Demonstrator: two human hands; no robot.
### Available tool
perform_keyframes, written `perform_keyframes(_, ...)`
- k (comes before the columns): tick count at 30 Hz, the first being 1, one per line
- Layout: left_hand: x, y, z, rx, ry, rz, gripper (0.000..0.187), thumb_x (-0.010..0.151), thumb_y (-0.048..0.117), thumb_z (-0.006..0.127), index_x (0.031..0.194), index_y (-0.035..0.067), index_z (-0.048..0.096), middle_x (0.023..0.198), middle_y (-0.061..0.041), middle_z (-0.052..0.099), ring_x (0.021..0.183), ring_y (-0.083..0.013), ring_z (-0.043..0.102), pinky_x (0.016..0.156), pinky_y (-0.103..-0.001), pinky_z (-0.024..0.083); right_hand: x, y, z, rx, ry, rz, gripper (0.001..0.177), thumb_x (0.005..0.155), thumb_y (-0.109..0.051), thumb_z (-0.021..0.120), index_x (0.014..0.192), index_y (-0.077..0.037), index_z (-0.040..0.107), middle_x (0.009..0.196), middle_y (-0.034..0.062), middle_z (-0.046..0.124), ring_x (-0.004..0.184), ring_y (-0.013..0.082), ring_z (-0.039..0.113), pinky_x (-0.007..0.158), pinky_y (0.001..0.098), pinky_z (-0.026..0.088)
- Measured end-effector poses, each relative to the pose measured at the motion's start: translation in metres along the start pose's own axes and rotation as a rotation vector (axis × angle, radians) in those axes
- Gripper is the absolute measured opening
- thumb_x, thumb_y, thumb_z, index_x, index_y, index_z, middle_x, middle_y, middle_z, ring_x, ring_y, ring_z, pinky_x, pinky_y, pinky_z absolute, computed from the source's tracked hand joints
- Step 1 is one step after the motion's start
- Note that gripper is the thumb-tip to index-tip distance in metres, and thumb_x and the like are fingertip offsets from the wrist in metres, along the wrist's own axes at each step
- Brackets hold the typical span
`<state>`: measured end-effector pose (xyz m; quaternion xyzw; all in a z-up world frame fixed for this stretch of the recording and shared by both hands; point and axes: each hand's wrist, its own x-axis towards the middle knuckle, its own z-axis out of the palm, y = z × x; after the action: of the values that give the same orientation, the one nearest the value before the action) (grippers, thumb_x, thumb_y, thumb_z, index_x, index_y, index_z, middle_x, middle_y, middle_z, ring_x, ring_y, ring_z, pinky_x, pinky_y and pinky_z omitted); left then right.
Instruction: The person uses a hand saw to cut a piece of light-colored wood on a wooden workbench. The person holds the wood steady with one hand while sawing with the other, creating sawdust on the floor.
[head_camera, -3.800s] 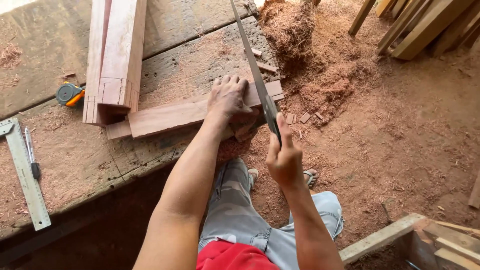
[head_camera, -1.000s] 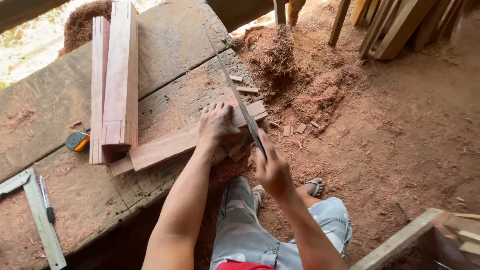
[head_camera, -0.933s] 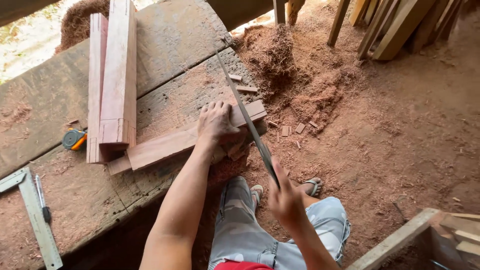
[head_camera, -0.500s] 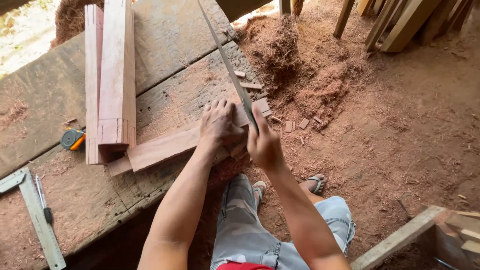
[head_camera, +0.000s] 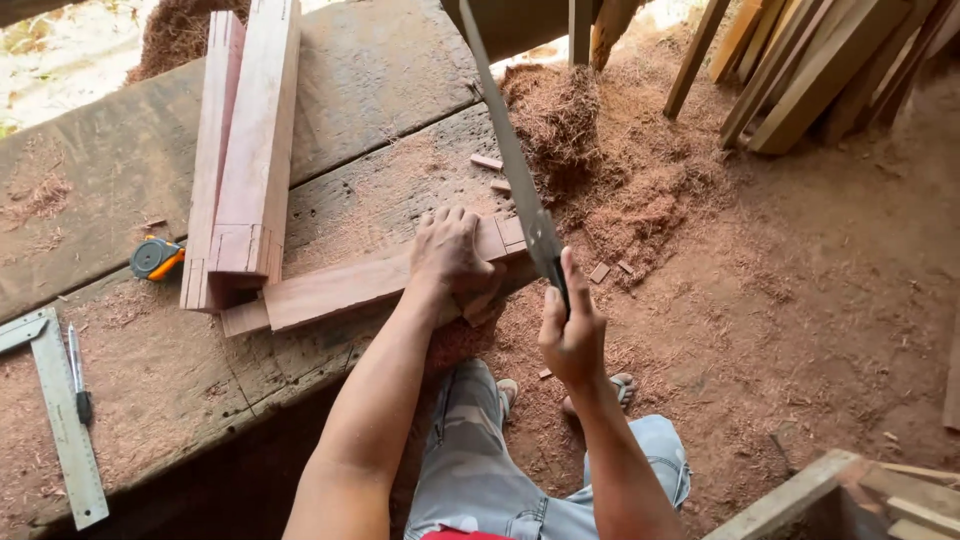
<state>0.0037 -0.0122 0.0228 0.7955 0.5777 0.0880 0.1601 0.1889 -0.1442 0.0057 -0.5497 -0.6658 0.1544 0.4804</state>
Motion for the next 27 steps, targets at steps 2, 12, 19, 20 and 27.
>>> perform_keyframes(2, 0.001, -0.001, 0.000, 0.019, -0.028, -0.003, 0.064, 0.059, 0.043, 0.086, 0.110, 0.010, 0.064, 0.112, -0.010, 0.063, 0.115, -0.0255, 0.056, 0.103, -0.039, 0.040, -0.016, 0.010, 0.008, -0.009, -0.049, 0.161, 0.054, 0.106, -0.008, 0.044, 0.159, -0.006, 0.034, 0.073, 0.0149, 0.071, 0.043, 0.0115, 0.058, 0.041, 0.0261, 0.049)
perform_keyframes(12, 0.009, -0.014, 0.024, 0.092, -0.002, 0.019, 0.075, 0.058, 0.056, 0.091, 0.113, 0.013, 0.063, 0.111, -0.008, 0.064, 0.113, -0.0247, 0.058, 0.100, -0.040, 0.042, -0.012, -0.025, 0.005, 0.020, -0.074, 0.175, 0.055, 0.103, -0.009, 0.051, 0.156, -0.004, 0.039, 0.093, 0.0211, 0.076, 0.060, 0.0185, 0.072, 0.053, 0.0327, 0.060)
perform_keyframes(19, 0.017, -0.021, 0.038, 0.106, -0.050, 0.008, 0.088, 0.051, 0.063, 0.094, 0.117, 0.014, 0.062, 0.113, -0.006, 0.063, 0.114, -0.0236, 0.057, 0.101, -0.040, 0.042, -0.062, -0.048, -0.032, -0.046, -0.128, 0.146, 0.054, 0.106, -0.006, 0.051, 0.157, -0.002, 0.036, 0.118, 0.0306, 0.069, 0.095, 0.0343, 0.076, 0.075, 0.0351, 0.065)
perform_keyframes(20, 0.020, -0.024, 0.043, 0.109, -0.054, 0.009, 0.090, 0.051, 0.065, 0.094, 0.117, 0.013, 0.062, 0.114, -0.007, 0.063, 0.115, -0.0239, 0.056, 0.100, -0.040, 0.042, -0.082, -0.053, -0.044, -0.071, -0.183, 0.326, 0.056, 0.103, -0.006, 0.055, 0.156, -0.005, 0.039, 0.108, 0.0264, 0.072, 0.090, 0.0312, 0.078, 0.073, 0.0347, 0.063)
perform_keyframes(27, 0.012, -0.020, 0.033, 0.082, 0.009, 0.043, 0.079, 0.054, 0.053, 0.094, 0.114, 0.011, 0.065, 0.114, -0.007, 0.063, 0.118, -0.0250, 0.055, 0.101, -0.040, 0.042, -0.318, 0.000, -0.120, -0.058, -0.099, 0.132, 0.057, 0.099, -0.003, 0.055, 0.154, -0.004, 0.041, 0.115, 0.0246, 0.071, 0.082, 0.0279, 0.075, 0.068, 0.0295, 0.058)
